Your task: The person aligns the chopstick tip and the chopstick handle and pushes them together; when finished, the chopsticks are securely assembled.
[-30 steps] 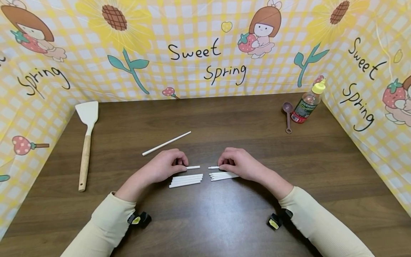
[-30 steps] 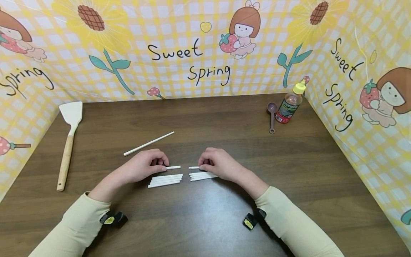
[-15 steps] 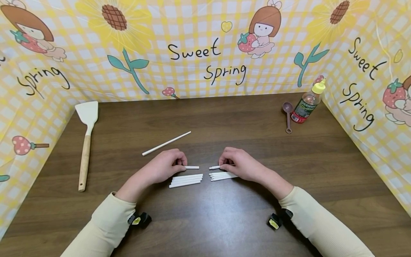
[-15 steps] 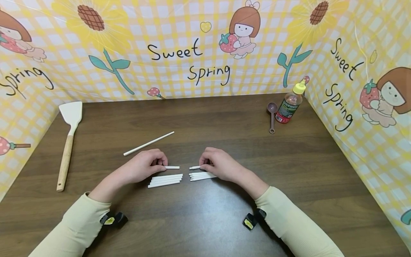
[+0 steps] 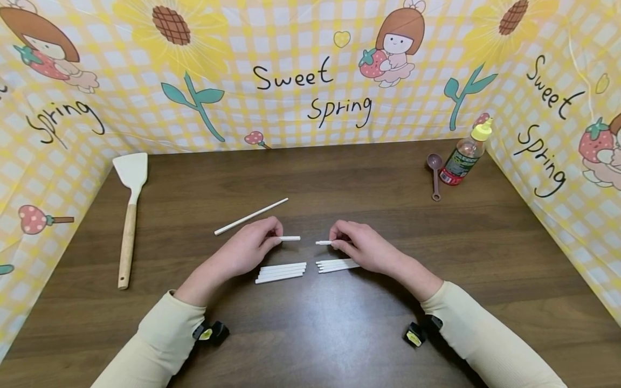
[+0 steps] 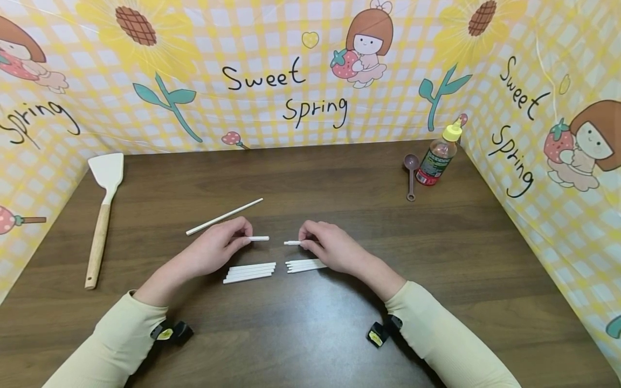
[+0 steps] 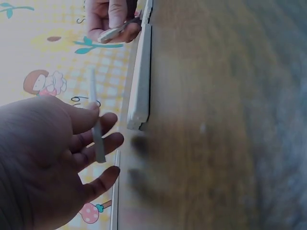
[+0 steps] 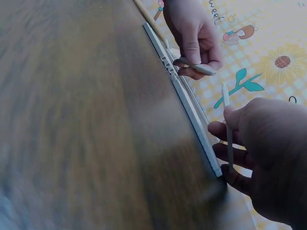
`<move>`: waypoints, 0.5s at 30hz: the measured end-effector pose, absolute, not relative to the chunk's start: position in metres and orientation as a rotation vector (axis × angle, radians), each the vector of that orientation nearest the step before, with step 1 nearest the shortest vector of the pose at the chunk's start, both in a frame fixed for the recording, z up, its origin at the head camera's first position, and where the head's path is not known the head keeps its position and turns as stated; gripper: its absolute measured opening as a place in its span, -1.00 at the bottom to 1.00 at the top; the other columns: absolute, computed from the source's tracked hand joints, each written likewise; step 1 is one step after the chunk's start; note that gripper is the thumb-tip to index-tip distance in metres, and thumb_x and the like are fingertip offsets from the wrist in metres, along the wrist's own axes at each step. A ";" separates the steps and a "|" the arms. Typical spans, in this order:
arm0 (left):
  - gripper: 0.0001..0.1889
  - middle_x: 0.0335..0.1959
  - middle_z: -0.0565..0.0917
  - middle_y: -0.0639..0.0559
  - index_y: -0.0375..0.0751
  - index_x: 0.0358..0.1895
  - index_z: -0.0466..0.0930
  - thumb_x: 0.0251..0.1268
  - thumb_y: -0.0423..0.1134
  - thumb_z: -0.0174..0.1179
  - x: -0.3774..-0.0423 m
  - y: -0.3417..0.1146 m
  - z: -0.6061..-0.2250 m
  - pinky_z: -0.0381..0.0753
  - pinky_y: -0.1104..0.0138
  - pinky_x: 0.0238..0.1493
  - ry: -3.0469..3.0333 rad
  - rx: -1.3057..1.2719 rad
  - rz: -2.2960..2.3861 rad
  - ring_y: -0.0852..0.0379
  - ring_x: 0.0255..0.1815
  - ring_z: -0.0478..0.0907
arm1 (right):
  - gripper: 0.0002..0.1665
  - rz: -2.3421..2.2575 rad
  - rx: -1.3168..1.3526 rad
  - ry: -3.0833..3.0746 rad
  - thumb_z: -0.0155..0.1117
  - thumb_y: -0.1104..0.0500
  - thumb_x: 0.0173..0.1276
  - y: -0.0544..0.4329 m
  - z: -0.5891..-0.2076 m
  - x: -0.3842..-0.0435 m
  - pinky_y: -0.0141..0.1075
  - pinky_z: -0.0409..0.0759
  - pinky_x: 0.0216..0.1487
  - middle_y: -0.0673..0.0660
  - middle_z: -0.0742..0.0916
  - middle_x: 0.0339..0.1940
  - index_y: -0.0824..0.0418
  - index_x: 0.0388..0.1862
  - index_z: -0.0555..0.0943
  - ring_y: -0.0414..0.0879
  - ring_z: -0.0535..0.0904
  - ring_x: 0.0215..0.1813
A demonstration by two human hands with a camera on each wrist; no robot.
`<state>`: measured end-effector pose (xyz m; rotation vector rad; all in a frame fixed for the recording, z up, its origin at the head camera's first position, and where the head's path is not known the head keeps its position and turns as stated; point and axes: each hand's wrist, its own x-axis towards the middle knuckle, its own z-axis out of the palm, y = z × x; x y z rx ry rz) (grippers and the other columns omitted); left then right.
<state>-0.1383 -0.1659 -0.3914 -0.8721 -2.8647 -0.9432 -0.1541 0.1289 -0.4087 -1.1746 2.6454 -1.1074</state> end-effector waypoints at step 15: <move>-0.88 -0.33 0.59 0.05 -0.20 -0.02 0.54 0.53 -0.41 0.05 -0.137 -0.163 -0.387 0.46 0.15 -0.17 -2.854 -0.778 -1.068 0.10 -0.31 0.48 | -0.87 -1.195 -1.264 2.701 0.25 0.25 0.50 0.131 -0.411 -0.157 -0.27 0.50 -0.19 -0.07 0.68 -0.24 0.14 -0.08 0.72 -0.21 0.49 -0.27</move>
